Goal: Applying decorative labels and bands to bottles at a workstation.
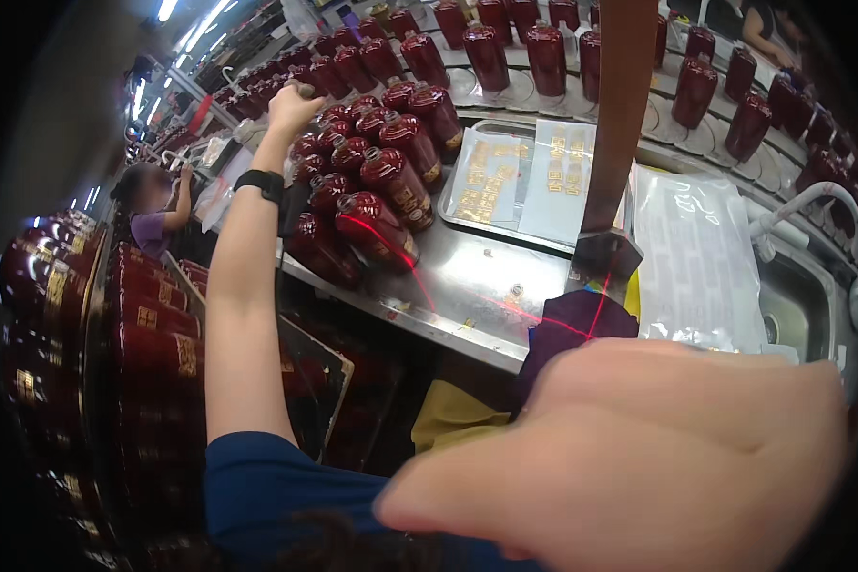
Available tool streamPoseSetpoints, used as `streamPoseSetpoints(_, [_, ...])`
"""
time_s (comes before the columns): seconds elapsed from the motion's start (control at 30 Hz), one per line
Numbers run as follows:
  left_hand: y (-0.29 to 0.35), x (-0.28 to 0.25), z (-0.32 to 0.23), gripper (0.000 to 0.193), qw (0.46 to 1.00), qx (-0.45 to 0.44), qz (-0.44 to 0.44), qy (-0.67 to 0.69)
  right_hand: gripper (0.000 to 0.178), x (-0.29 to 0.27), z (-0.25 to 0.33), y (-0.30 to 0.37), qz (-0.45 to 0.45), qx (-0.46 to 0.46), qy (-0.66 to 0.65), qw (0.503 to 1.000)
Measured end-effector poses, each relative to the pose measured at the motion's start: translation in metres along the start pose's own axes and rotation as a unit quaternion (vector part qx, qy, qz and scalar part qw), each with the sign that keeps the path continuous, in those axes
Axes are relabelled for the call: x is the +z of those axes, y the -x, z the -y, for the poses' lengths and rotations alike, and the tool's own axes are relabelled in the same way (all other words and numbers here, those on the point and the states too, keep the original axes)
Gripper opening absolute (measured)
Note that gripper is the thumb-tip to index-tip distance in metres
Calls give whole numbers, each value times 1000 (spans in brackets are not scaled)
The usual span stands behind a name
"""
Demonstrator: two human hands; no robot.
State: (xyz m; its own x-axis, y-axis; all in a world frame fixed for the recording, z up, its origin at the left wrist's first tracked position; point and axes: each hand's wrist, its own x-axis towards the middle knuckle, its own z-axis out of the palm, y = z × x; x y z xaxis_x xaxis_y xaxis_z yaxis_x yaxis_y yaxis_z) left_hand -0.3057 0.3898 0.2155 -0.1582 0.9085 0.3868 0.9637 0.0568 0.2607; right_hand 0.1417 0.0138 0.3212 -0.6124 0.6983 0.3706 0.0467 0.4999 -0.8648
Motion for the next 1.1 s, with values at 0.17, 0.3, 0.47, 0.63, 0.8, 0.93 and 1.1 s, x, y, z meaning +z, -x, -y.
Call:
streamPoseSetpoints(0.17, [-18,19,63,56,991,-41,69,-105,15,-27,6,2,32,65,46,996])
streamPoseSetpoints(0.3, [-24,36,90,60,987,-20,86,-131,13,-48,12,9,25,148,118,982])
streamPoseSetpoints(0.47, [-32,50,107,61,985,-18,71,-158,12,-54,-11,41,-50,220,204,952])
streamPoseSetpoints(0.63, [-34,55,112,53,990,-22,42,-136,16,-59,-47,105,-204,373,219,878])
streamPoseSetpoints(0.8, [-39,62,121,33,982,-44,28,-181,22,-45,-72,195,-417,437,95,791])
streamPoseSetpoints(0.93, [-46,68,135,24,971,0,120,-208,25,-11,-96,259,-538,464,32,703])
streamPoseSetpoints(1.1, [-63,38,133,19,982,12,1,-189,20,25,-142,296,-587,394,-49,706])
